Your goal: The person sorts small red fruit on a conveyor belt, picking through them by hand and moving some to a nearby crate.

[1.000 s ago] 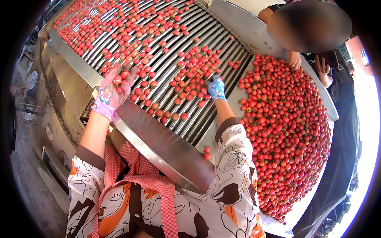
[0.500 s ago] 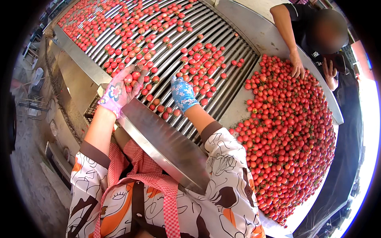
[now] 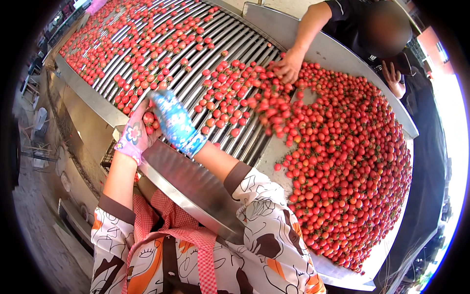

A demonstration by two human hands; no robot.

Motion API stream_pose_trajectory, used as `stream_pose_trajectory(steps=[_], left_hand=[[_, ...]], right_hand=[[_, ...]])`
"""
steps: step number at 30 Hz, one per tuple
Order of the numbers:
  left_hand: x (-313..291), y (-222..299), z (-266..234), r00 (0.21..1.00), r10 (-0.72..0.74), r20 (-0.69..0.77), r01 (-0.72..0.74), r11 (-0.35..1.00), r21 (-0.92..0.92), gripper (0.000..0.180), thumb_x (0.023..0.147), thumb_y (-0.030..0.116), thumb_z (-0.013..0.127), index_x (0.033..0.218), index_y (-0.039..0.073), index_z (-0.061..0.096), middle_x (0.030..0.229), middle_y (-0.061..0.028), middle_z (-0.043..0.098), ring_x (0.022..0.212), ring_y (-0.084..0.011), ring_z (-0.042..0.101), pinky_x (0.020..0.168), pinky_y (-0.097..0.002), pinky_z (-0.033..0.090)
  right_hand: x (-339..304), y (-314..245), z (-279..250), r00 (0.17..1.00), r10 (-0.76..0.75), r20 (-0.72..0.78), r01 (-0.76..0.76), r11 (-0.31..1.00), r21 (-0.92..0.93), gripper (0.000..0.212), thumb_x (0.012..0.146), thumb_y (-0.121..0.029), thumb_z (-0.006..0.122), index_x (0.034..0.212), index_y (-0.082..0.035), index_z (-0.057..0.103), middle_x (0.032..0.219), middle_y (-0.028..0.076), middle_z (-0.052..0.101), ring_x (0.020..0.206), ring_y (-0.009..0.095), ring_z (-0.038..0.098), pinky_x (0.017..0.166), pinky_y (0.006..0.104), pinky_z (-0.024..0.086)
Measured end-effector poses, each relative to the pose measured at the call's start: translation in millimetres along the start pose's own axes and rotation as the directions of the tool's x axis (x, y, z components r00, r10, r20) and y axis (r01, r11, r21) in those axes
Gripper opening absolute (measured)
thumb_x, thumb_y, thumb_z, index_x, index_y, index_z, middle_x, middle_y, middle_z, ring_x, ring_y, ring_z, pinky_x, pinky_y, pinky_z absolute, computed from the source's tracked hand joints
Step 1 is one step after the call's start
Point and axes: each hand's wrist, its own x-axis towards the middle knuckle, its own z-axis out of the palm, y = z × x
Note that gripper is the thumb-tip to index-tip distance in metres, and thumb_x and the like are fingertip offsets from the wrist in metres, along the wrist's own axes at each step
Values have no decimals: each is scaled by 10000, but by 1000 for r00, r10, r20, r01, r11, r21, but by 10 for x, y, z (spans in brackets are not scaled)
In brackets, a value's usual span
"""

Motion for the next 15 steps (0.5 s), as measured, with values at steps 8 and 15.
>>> stream_pose_trajectory(steps=[8,15], left_hand=[[-146,-64,84,979,180,92,-175,983,-58,349,941,379,445,1115,99,558,973,-41,619,838,-140,622,624,-250,552],[-162,-53,243,999,39,-5,-38,923,-383,406,940,386,448,1093,26,556,1064,-103,613,943,-200,617,728,-275,572]], right_hand=[[49,-22,-174,968,-53,245,65,997,-42,633,816,-377,568,1349,-76,407,1361,217,384,1304,430,291,1073,547,194],[-157,391,-144,981,119,153,-168,914,370,528,923,-314,496,1376,-71,377,1405,198,355,1327,335,309,1080,405,256]])
